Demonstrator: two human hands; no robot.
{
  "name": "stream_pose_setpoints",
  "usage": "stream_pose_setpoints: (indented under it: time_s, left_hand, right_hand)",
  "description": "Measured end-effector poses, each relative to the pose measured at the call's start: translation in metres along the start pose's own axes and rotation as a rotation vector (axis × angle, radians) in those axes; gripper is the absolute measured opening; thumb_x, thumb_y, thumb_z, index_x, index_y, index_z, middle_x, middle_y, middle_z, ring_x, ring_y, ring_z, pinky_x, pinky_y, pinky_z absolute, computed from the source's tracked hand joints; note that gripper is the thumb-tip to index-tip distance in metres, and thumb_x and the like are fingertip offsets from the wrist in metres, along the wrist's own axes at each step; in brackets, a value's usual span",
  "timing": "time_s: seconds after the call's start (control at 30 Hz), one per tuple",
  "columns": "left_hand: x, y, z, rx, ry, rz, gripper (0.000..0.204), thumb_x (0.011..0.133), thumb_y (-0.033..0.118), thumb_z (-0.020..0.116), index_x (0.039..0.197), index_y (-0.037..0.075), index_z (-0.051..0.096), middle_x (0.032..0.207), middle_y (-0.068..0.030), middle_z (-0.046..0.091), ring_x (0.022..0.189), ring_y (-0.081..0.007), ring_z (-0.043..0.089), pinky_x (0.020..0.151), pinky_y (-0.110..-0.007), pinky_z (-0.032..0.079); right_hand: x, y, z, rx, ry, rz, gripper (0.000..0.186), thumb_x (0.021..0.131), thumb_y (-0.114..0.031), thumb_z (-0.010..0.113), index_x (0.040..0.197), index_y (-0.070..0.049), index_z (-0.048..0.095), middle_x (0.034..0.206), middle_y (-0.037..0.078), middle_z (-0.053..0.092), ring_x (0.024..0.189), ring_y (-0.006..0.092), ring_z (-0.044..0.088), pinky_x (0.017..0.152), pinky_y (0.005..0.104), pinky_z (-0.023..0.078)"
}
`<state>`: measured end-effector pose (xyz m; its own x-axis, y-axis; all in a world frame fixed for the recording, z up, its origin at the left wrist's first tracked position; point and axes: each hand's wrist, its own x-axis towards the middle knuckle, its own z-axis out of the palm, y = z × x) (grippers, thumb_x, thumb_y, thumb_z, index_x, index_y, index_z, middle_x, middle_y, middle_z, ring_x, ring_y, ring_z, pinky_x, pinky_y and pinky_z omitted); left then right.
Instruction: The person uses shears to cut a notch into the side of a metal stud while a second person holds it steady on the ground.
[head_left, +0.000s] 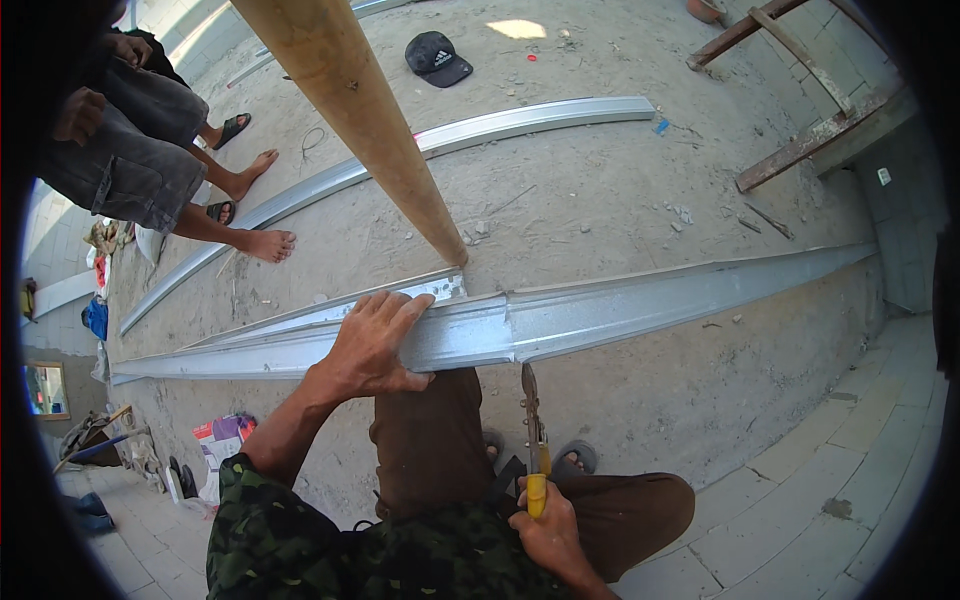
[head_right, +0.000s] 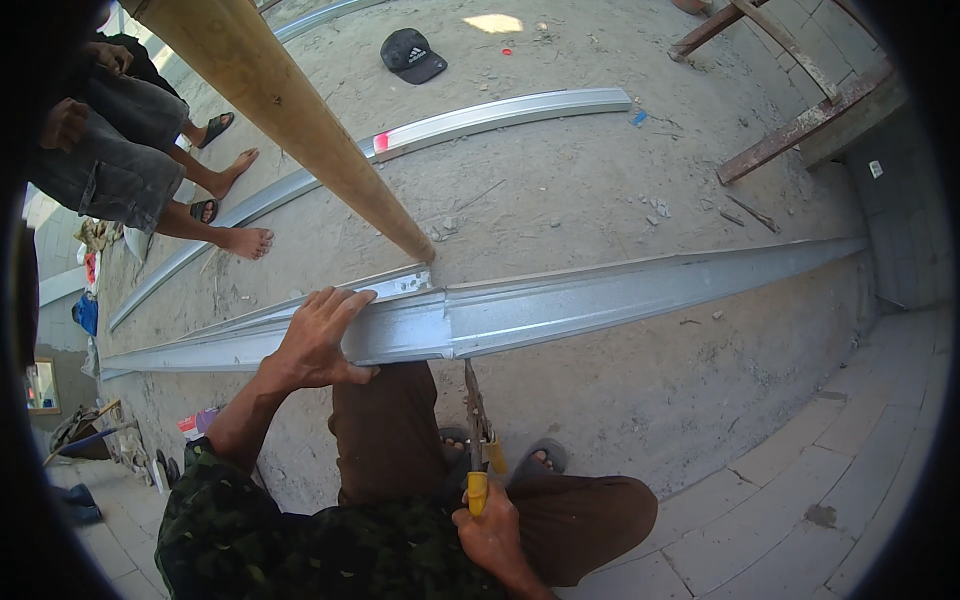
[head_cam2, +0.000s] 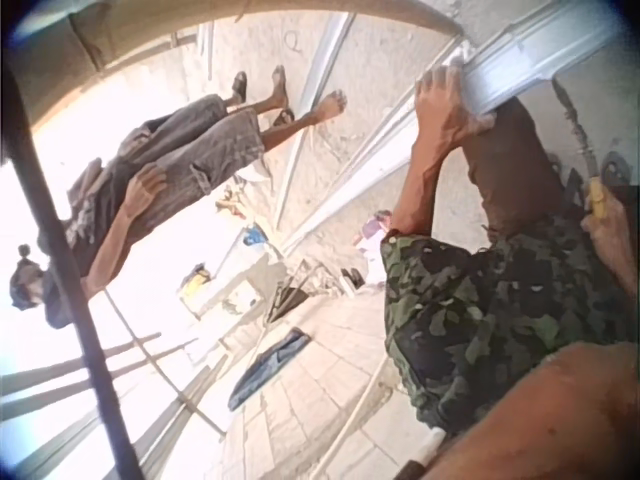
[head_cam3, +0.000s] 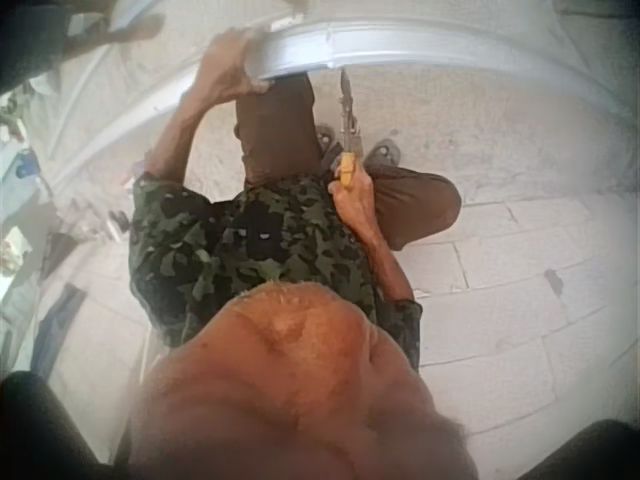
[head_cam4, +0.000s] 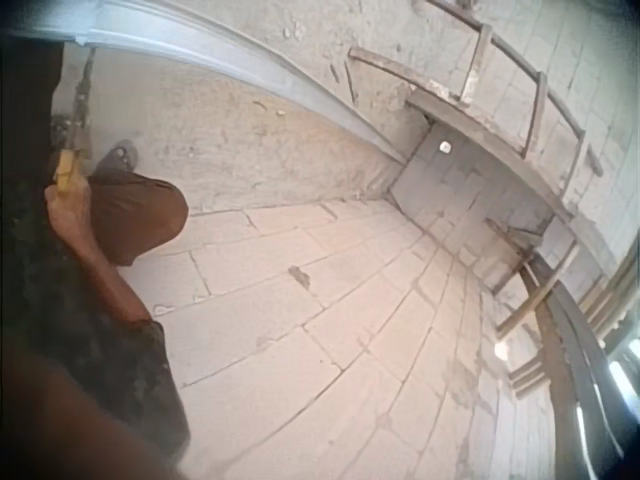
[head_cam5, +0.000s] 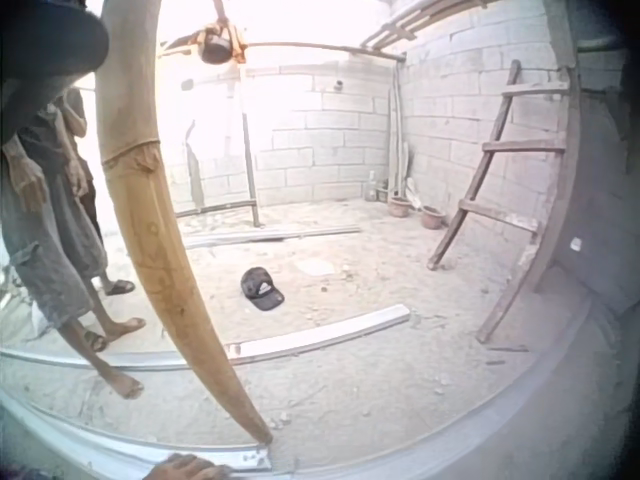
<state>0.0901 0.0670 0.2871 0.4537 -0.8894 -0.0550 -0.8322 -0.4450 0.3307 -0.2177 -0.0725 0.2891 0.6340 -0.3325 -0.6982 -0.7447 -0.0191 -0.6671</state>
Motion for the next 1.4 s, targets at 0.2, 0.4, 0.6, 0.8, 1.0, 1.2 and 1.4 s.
stream_pose_setpoints:
  time_s: [0.2, 0.4, 0.6, 0.8, 1.0, 1.2, 1.4]
  left_hand:
    - [-0.008, 0.006, 0.017, -0.021, 0.014, 0.021, 0.094, 0.053, 0.031, 0.084, 0.134, 0.001, 0.045, 0.110, -0.0182, 0.057, 0.100, -0.0359, 0.057, 0.088, -0.048, 0.046]
    - [-0.019, 0.013, 0.021, -0.049, 0.034, 0.064, 0.096, 0.052, 0.030, 0.084, 0.135, 0.001, 0.044, 0.113, -0.0181, 0.057, 0.098, -0.0359, 0.056, 0.088, -0.048, 0.046]
    - [-0.027, 0.018, 0.027, -0.047, 0.064, 0.064, 0.097, 0.050, 0.030, 0.084, 0.135, 0.002, 0.045, 0.113, -0.0176, 0.056, 0.100, -0.0360, 0.056, 0.089, -0.048, 0.045]
    - [-0.031, 0.023, 0.024, -0.053, 0.076, 0.066, 0.099, 0.050, 0.030, 0.084, 0.136, 0.002, 0.044, 0.112, -0.0173, 0.055, 0.100, -0.0363, 0.055, 0.090, -0.048, 0.045]
    - [-0.036, 0.024, 0.023, -0.054, 0.061, 0.053, 0.102, 0.050, 0.032, 0.085, 0.137, 0.002, 0.043, 0.114, -0.0176, 0.055, 0.101, -0.0364, 0.055, 0.092, -0.048, 0.044]
    - [-0.039, 0.026, 0.022, -0.057, 0.070, 0.056, 0.105, 0.049, 0.036, 0.086, 0.138, 0.002, 0.043, 0.114, -0.0174, 0.055, 0.102, -0.0364, 0.054, 0.091, -0.047, 0.044]
    - [-0.039, 0.025, 0.024, -0.067, 0.068, 0.054, 0.105, 0.048, 0.038, 0.086, 0.138, 0.002, 0.043, 0.115, -0.0179, 0.054, 0.102, -0.0373, 0.054, 0.091, -0.047, 0.043]
  right_hand:
    - [-0.013, 0.003, 0.000, 0.026, -0.065, -0.019, 0.037, 0.072, -0.006, 0.067, 0.107, 0.001, 0.058, 0.092, 0.017, 0.063, 0.086, 0.0343, 0.065, 0.079, 0.0410, 0.051]
    - [-0.025, 0.011, 0.006, 0.067, -0.063, -0.004, 0.036, 0.072, -0.002, 0.066, 0.107, 0.002, 0.059, 0.100, 0.015, 0.067, 0.089, 0.0259, 0.065, 0.084, 0.0343, 0.050]
    - [-0.035, 0.017, 0.001, 0.064, -0.070, 0.001, 0.041, 0.072, -0.005, 0.066, 0.112, 0.000, 0.058, 0.092, 0.012, 0.064, 0.089, 0.0286, 0.065, 0.083, 0.0369, 0.050]
    - [-0.032, 0.015, 0.003, 0.097, -0.050, 0.068, 0.037, 0.072, -0.007, 0.065, 0.107, 0.001, 0.060, 0.091, 0.011, 0.063, 0.087, 0.0274, 0.064, 0.082, 0.0365, 0.050]
    - [-0.038, 0.015, 0.001, 0.073, -0.082, 0.024, 0.033, 0.071, -0.008, 0.066, 0.103, 0.000, 0.059, 0.095, 0.013, 0.066, 0.086, 0.0281, 0.065, 0.082, 0.0363, 0.050]
    - [-0.041, 0.019, 0.002, 0.039, -0.087, 0.022, 0.028, 0.072, -0.008, 0.066, 0.097, 0.001, 0.058, 0.100, 0.014, 0.067, 0.087, 0.0291, 0.065, 0.082, 0.0365, 0.050]
    - [-0.044, 0.019, 0.004, 0.056, -0.094, -0.001, 0.026, 0.073, -0.006, 0.065, 0.096, 0.001, 0.057, 0.102, 0.015, 0.068, 0.088, 0.0282, 0.065, 0.082, 0.0367, 0.050]
